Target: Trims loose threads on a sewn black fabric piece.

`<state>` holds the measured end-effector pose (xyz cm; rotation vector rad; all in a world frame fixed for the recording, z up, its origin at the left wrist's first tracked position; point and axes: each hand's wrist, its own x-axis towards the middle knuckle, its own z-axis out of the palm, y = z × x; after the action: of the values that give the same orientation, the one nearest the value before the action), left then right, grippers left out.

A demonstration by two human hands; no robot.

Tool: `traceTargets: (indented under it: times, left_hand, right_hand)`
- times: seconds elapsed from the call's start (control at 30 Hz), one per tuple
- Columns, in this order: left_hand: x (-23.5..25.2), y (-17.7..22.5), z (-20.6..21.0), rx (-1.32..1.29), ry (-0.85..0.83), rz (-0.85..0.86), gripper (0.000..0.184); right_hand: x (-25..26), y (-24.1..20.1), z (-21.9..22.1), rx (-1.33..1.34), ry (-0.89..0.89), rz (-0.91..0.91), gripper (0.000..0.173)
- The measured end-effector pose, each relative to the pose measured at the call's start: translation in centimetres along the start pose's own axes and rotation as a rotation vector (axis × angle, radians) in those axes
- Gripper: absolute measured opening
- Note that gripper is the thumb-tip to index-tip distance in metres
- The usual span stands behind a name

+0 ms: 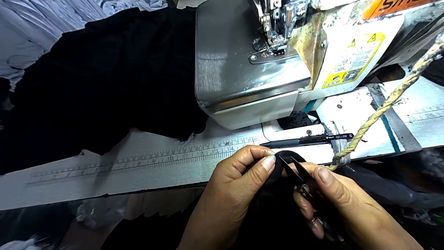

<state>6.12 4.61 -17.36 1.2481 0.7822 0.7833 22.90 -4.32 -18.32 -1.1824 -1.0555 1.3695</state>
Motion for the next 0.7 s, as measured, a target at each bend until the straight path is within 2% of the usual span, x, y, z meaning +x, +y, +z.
traceTargets:
  times: [0.2, 0.33, 0.5, 0.6, 0.7]
  left_hand:
    - [-0.2, -0.7, -0.3, 0.118, -0.024, 0.148, 0.015]
    - [-0.5, -0.6, 0.0, 0.315, 0.028, 0.302, 0.013]
    - [-0.5, -0.7, 0.2, 0.551, 0.023, 0.464, 0.014]
    - [-0.5, -0.9, 0.4, 0.493, 0.034, 0.408, 0.015]
    - [-0.5, 0.0, -0.1, 0.34, -0.015, 0.263, 0.014]
  right_hand:
    - [0.3, -0.6, -0.4, 0.222, -0.079, 0.103, 0.034]
    - [0.6, -0.5, -0.4, 0.265, -0.086, 0.131, 0.024]
    - [0.9, -0.3, -0.5, 0.343, -0.13, 0.12, 0.022]
    - [1.1, -0.1, -0.6, 0.319, -0.102, 0.1, 0.025]
    - [0.4, 0.6, -0.5, 0.057, 0.045, -0.117, 0.037]
